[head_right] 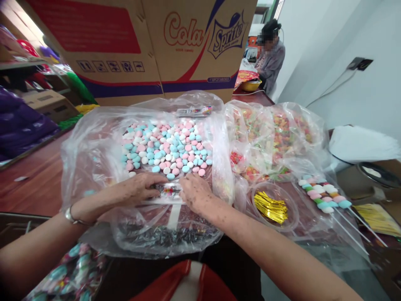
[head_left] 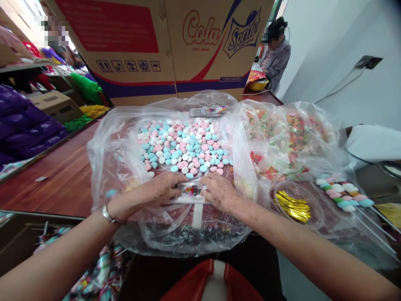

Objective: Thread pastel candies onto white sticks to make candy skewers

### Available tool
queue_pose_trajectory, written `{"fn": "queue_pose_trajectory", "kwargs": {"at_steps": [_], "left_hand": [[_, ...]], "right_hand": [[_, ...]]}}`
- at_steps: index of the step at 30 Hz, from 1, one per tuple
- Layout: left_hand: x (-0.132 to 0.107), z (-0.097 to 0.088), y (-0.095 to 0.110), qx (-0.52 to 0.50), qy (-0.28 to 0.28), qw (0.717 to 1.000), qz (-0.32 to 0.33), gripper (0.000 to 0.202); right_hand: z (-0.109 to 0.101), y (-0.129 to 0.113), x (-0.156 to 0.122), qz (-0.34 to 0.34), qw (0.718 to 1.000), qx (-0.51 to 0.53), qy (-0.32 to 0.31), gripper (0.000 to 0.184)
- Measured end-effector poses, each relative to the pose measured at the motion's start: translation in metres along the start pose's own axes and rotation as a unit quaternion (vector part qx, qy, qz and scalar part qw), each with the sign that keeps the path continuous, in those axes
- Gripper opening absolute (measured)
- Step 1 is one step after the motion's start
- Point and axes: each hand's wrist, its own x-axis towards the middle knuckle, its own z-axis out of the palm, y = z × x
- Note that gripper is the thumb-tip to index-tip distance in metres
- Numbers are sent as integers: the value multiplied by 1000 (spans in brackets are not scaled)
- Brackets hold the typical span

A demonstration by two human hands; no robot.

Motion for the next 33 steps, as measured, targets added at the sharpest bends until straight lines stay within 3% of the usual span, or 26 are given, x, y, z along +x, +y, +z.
{"fn": "queue_pose_trajectory", "kwargs": {"at_steps": [6,9,12,15,18,21,24,27,33], "left_hand": [[-8,21,-7,80,79,992,57,33],[-10,25,-3,155,114,979,61,39],[-7,26,7,210,146,963,80,32],[-1,22,24,198,181,959,93,20],[5,10,43,113,202,969,89,19],[9,-2,58,-40,165,984,48,22],[13,-5,67,-160,84,984,5,21],[18,3,74,-200,59,978,4,14],[26,15,92,-214,67,975,7,23]], "right_hand": [[2,-3,1,-27,994,-97,46,11],[0,-5,-3,-39,986,-151,64,12],[-1,-5,-5,-72,980,-169,70,14],[-6,0,-5,-97,981,-114,123,21],[-18,8,-7,-85,980,59,169,23],[-33,18,-17,-2,946,289,148,8],[-40,28,-32,56,907,404,108,11],[-39,32,-46,80,896,424,107,14],[-41,29,-70,104,916,361,137,15]]}}
